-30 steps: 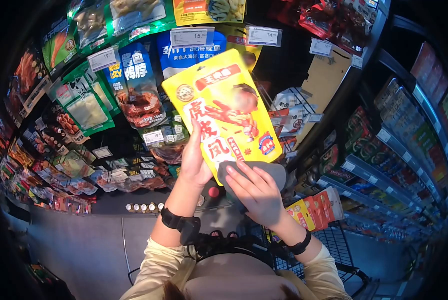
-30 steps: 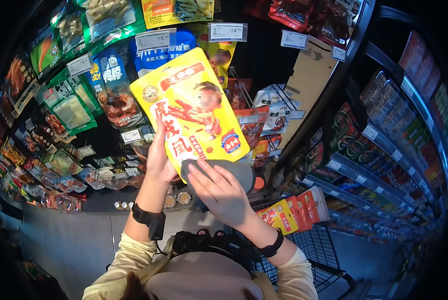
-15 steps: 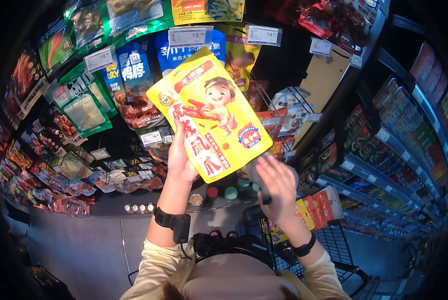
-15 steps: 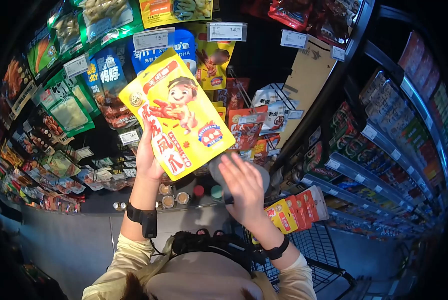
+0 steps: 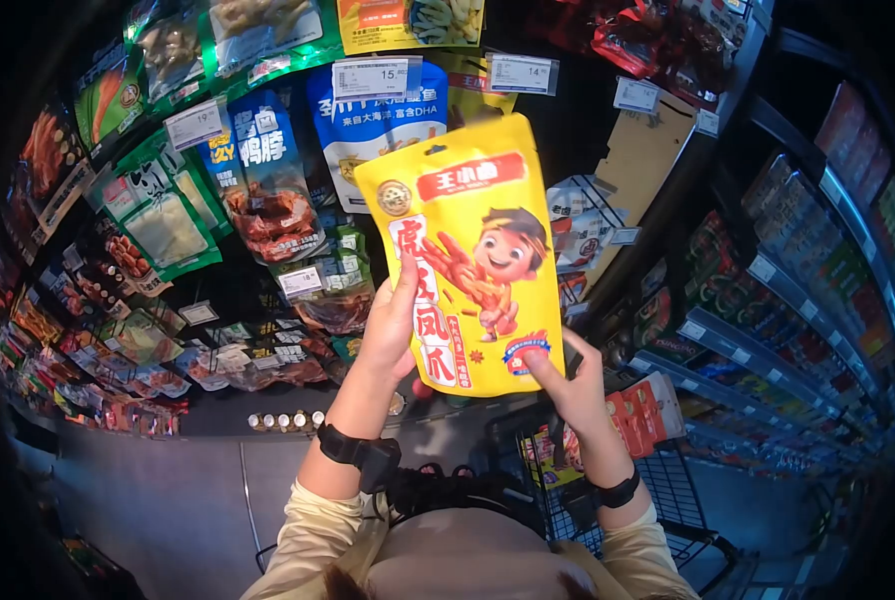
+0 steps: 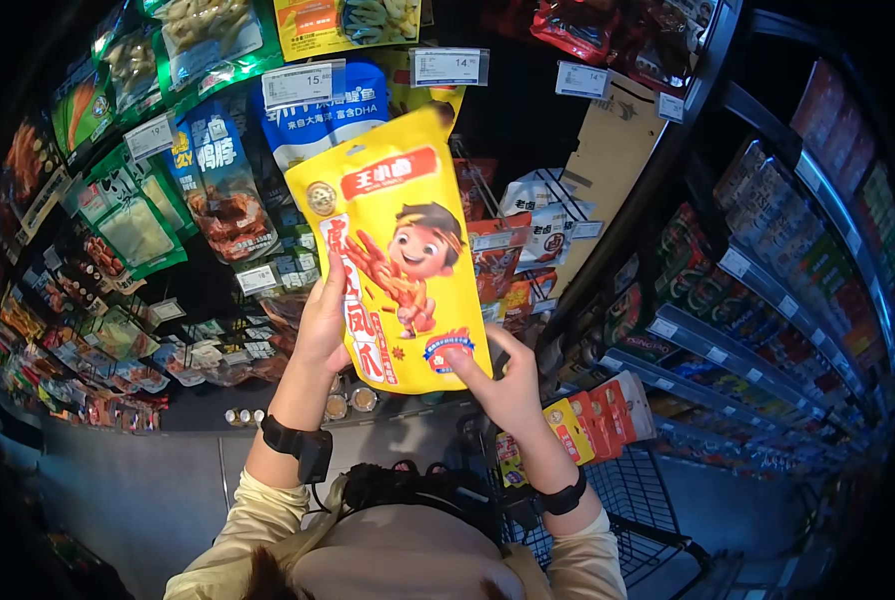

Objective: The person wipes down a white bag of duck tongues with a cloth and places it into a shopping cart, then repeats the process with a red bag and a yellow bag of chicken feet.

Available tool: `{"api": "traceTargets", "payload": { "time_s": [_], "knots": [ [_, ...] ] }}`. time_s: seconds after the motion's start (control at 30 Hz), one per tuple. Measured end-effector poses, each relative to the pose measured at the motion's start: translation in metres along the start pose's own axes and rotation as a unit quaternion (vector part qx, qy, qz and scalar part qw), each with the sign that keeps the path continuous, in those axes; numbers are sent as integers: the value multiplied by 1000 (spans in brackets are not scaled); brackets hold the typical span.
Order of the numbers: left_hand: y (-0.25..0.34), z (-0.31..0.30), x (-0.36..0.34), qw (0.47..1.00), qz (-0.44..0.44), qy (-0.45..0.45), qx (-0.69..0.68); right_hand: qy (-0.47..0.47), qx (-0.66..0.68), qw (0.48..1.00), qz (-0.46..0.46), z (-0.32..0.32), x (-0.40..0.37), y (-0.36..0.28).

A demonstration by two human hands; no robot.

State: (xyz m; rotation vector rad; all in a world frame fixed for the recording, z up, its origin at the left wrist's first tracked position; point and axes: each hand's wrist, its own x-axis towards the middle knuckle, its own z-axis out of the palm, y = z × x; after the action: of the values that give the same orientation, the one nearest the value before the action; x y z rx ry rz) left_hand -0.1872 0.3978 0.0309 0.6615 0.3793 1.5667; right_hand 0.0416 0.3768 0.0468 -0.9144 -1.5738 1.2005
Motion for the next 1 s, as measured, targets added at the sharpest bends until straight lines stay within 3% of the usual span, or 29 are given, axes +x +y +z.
{"api": "traceTargets", "payload": {
  "time_s": [0.03,0.1,0.17,0.23,0.27,0.33,0.37,0.4,0.43,0.57,0.63,0.67,0.7,0.77,0.83,0.9,0.93,1.0],
  "knots": [
    [0,0,1,997,-11,31,64,0,-1,1000,0,-1,0,1],
    [-2,2,1,990,-21,62,128,-1,-214,959,-187,-2,1,5],
    [-12,9,1,919,97,102,367,47,-242,939,-240,6,0,2],
    [-19,11,-2,852,156,105,488,114,-449,820,-337,11,0,-5],
    [-21,16,-5,877,135,53,457,133,-510,773,-354,14,1,-3],
    [-21,37,-16,920,61,-27,386,111,-550,742,-366,20,-1,-4],
    [-30,42,-16,952,98,-83,277,90,-589,709,-378,23,-3,-4],
    [-28,46,-18,960,59,-48,271,80,-606,685,-396,28,-5,-2],
    [-26,50,-20,964,20,-13,264,80,-606,686,-396,29,-7,0],
    [-28,27,-21,983,-45,-11,178,26,-562,705,-431,26,-8,5],
    [-26,12,-21,995,-104,-6,0,-44,-423,829,-364,25,-12,-14],
    [-21,10,-22,990,-132,-5,-47,-88,-387,858,-326,18,-14,-22],
    [-16,7,-23,990,-131,-5,-47,-88,-386,858,-327,15,-14,-25],
    [-10,1,-26,977,-175,-46,-112,67,-244,922,-293,10,-13,-28],
    [-14,9,-28,980,-169,-34,-100,103,-291,917,-254,5,-3,-29],
    [-21,15,-30,979,-185,-30,-82,104,-327,899,-272,13,9,-17],
    [-23,15,-30,979,-186,-32,-82,78,-293,922,-243,19,8,-16],
    [-28,6,-29,979,-183,-80,-50,37,-347,880,-324,28,9,-13]
  ]
}}
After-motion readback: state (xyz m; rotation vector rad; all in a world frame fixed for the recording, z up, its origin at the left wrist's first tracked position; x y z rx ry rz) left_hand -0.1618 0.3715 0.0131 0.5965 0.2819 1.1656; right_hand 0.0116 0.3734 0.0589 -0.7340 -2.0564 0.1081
